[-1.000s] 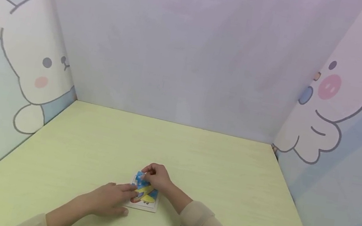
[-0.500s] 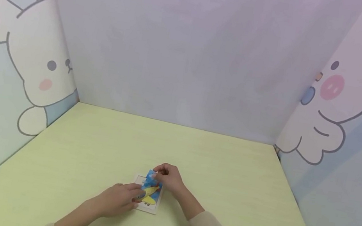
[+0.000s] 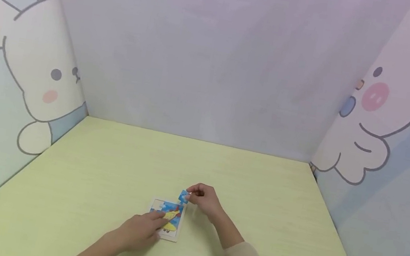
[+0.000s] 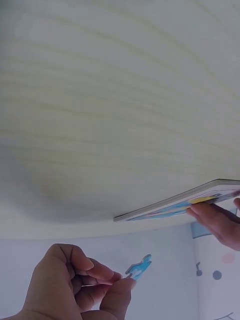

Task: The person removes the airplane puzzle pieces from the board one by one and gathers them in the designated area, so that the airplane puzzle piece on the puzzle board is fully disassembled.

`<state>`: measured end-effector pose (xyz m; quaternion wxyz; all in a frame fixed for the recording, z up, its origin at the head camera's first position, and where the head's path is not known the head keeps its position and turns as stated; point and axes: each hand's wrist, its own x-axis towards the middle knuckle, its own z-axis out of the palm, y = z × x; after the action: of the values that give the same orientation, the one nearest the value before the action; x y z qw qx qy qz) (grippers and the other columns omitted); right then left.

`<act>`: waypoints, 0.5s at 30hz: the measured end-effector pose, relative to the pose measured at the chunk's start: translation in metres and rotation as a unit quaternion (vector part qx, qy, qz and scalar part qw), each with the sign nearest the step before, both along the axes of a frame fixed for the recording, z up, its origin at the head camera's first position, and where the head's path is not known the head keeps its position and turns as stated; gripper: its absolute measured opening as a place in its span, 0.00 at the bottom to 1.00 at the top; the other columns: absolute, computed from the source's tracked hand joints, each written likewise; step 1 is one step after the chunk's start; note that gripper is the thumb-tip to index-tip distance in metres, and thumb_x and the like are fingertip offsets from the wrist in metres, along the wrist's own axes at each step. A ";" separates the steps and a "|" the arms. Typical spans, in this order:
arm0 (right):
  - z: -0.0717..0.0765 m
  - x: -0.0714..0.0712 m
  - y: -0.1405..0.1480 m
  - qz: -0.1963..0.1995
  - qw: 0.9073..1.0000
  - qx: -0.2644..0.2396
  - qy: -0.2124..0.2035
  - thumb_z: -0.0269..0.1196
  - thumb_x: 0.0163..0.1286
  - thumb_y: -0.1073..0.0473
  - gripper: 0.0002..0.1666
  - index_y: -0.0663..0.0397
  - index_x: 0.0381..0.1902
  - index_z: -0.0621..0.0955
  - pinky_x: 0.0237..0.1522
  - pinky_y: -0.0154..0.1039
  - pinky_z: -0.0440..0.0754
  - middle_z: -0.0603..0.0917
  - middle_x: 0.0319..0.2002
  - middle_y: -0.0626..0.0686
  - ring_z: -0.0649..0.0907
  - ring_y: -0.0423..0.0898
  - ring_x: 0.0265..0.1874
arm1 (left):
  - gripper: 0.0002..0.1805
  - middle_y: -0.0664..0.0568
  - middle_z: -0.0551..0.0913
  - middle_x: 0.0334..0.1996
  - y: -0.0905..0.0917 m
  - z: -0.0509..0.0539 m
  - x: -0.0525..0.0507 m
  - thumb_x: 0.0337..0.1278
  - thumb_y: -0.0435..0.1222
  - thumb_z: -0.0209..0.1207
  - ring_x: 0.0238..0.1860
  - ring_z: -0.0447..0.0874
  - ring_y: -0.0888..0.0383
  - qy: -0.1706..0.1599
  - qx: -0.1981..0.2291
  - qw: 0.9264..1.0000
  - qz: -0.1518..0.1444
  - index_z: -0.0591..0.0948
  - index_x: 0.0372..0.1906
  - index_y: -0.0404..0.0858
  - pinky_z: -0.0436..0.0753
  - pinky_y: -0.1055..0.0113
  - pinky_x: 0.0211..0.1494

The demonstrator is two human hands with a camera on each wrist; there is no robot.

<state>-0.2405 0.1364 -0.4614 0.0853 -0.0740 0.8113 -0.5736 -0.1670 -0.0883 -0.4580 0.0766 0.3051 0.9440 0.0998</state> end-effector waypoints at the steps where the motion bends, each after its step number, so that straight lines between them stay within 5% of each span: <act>1: 0.000 0.000 0.003 0.001 1.000 0.002 -0.002 0.65 0.69 0.65 0.10 0.67 0.45 0.82 0.32 0.38 0.74 0.80 0.32 0.51 0.74 0.44 0.30 | 0.23 0.46 0.77 0.63 0.001 0.000 0.000 0.63 0.42 0.64 0.64 0.75 0.46 -0.001 -0.007 1.000 0.001 0.80 0.61 0.40 0.82 0.46 0.51; 9: -0.003 -0.008 0.023 -0.025 1.000 0.009 -0.016 0.64 0.69 0.66 0.08 0.67 0.44 0.83 0.31 0.39 0.74 0.82 0.32 0.52 0.75 0.45 0.30 | 0.22 0.47 0.81 0.58 0.004 0.003 -0.003 0.61 0.44 0.64 0.57 0.79 0.45 0.031 -0.037 0.999 -0.009 0.82 0.57 0.40 0.82 0.49 0.49; 15: -0.011 -0.018 0.036 -0.062 0.997 0.030 -0.024 0.64 0.68 0.68 0.06 0.66 0.41 0.84 0.29 0.36 0.71 0.81 0.31 0.52 0.73 0.45 0.27 | 0.23 0.46 0.79 0.60 0.003 0.001 -0.007 0.62 0.44 0.64 0.60 0.77 0.45 -0.003 -0.017 1.000 -0.018 0.81 0.60 0.40 0.82 0.51 0.52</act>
<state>-0.2585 0.1723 -0.4726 0.0717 -0.0074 0.8289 -0.5547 -0.1735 -0.0858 -0.4575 0.0859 0.3200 0.9398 0.0834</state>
